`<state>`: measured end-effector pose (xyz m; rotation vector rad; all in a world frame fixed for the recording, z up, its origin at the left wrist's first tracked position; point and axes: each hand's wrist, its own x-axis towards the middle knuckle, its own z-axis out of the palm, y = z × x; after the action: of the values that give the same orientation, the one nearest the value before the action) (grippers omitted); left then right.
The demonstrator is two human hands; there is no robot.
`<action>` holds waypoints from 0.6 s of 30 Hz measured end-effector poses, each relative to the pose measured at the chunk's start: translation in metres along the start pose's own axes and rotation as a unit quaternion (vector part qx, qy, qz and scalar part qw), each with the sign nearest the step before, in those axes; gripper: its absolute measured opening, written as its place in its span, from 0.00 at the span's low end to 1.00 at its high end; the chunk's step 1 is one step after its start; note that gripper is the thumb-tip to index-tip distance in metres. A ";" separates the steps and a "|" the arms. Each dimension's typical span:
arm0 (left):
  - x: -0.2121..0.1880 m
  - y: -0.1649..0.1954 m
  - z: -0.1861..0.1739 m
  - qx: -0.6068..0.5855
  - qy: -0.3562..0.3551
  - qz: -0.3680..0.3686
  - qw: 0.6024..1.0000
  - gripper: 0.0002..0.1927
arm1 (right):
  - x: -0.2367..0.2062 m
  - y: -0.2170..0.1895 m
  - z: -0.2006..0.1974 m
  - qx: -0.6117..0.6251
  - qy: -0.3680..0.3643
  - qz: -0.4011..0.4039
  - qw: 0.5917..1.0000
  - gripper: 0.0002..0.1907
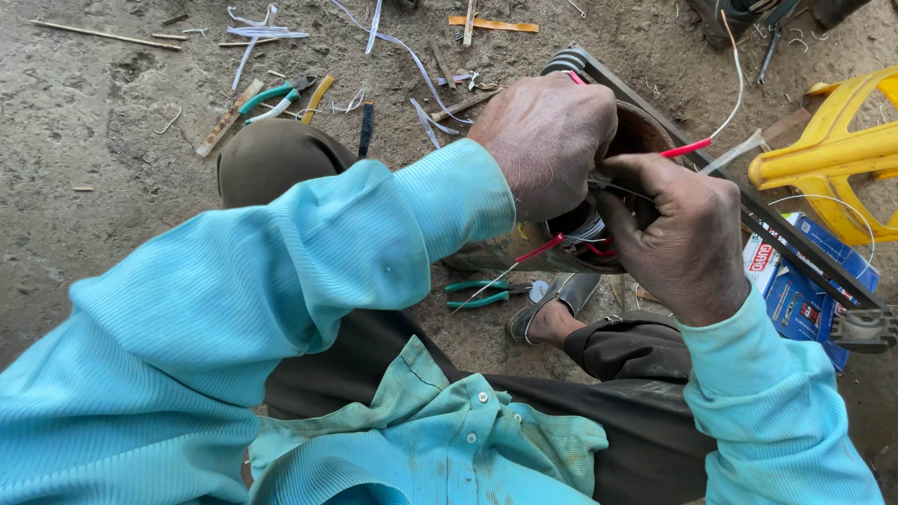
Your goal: The person sits on the ground with a bucket of wire between their legs. They use shears to cut a length of wire, then twist and bend the wire ends together by hand, working the twisted wire inside the bucket.
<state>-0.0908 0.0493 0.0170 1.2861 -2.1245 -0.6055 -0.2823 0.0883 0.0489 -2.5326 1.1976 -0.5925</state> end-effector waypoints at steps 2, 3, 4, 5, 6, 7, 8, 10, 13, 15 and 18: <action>0.001 -0.001 0.001 -0.004 -0.035 -0.029 0.999 0.07 | -0.003 -0.002 0.001 -0.023 0.006 -0.007 1.000 0.16; 0.002 -0.001 0.001 -0.006 -0.052 -0.043 0.998 0.07 | -0.004 -0.003 0.000 -0.033 0.004 -0.012 0.999 0.16; 0.003 -0.001 0.001 -0.016 -0.053 -0.050 0.997 0.07 | -0.004 -0.003 0.000 -0.043 0.004 -0.018 0.999 0.16; 0.003 -0.001 0.000 -0.026 -0.053 -0.057 0.997 0.08 | -0.003 -0.002 -0.001 -0.053 0.005 -0.031 0.998 0.16; 0.003 -0.001 -0.001 -0.037 -0.054 -0.066 0.996 0.09 | -0.002 -0.002 -0.002 -0.062 0.004 -0.043 0.997 0.16; 0.003 -0.001 -0.001 -0.040 -0.052 -0.063 0.996 0.08 | -0.001 -0.002 -0.002 -0.071 0.004 -0.057 0.996 0.17; 0.004 -0.002 -0.002 -0.043 -0.050 -0.060 0.996 0.07 | -0.001 -0.001 -0.003 -0.083 0.000 -0.067 0.994 0.15; 0.008 -0.003 -0.005 -0.041 -0.046 -0.050 0.997 0.08 | 0.000 0.000 -0.004 -0.107 -0.009 -0.087 0.990 0.12; 0.011 -0.002 -0.006 -0.032 -0.062 -0.057 0.996 0.09 | -0.002 -0.001 -0.004 -0.113 -0.009 -0.121 0.986 0.09; 0.014 -0.002 -0.008 -0.029 -0.096 -0.095 0.990 0.08 | -0.001 -0.001 -0.005 -0.125 -0.007 -0.130 0.984 0.09; 0.019 -0.001 -0.009 -0.002 -0.121 -0.100 0.988 0.10 | 0.002 -0.002 -0.005 -0.150 -0.010 -0.139 0.979 0.08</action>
<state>-0.0907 0.0314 0.0277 1.4994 -2.1970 -0.8898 -0.2820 0.0881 0.0545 -2.9847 0.9948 -0.4732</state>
